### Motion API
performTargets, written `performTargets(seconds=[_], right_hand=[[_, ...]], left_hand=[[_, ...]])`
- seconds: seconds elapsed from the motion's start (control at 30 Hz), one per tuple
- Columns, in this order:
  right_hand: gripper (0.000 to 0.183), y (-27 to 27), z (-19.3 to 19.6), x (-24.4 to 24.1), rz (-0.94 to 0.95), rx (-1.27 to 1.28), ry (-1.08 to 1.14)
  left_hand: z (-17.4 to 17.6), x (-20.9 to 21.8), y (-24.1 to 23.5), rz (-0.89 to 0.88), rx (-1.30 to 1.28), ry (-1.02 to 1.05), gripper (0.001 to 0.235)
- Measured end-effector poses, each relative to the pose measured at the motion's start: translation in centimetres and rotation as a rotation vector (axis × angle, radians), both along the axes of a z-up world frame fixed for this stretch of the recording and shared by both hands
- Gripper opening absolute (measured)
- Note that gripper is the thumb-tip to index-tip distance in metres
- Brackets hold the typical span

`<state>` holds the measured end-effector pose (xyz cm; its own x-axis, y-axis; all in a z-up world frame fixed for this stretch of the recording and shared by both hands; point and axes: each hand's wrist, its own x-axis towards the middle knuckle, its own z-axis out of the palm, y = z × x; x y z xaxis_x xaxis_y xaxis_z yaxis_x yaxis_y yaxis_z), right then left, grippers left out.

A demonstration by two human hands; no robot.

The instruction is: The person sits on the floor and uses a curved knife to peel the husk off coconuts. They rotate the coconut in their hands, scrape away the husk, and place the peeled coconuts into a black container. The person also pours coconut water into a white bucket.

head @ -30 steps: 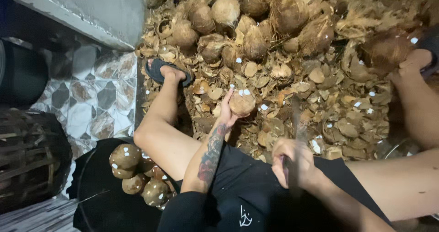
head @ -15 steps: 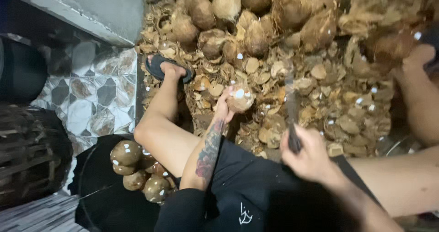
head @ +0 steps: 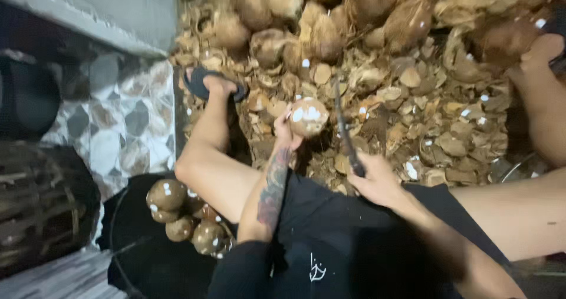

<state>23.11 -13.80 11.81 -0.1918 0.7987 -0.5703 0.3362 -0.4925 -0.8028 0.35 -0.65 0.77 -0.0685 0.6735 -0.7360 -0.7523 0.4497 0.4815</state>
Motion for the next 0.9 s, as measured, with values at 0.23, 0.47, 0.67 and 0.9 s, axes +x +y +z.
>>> performTargets(seconds=[0.23,0.47,0.67,0.9], right_hand=[[0.019,1.9,2.0,0.0,-0.033,1.205,0.232],[0.025,-1.5,-1.6,-0.5,0.077,-0.093,-0.030],[0.013,-2.9,2.4,-0.7,0.136,0.660,0.043],[0.035,-1.2,-6.4,-0.2,0.299,0.761,-0.240]], left_hand=[[-2.5,0.0,0.2,-0.113,0.016,-0.098,0.061],[3.2,1.0,-1.9,-0.040,-0.002,-0.197,0.055],[0.7,0.0,0.6,-0.229,0.157,-0.083,0.054],[-0.8,0.4,-0.1,-0.238,0.026,0.084,0.075]])
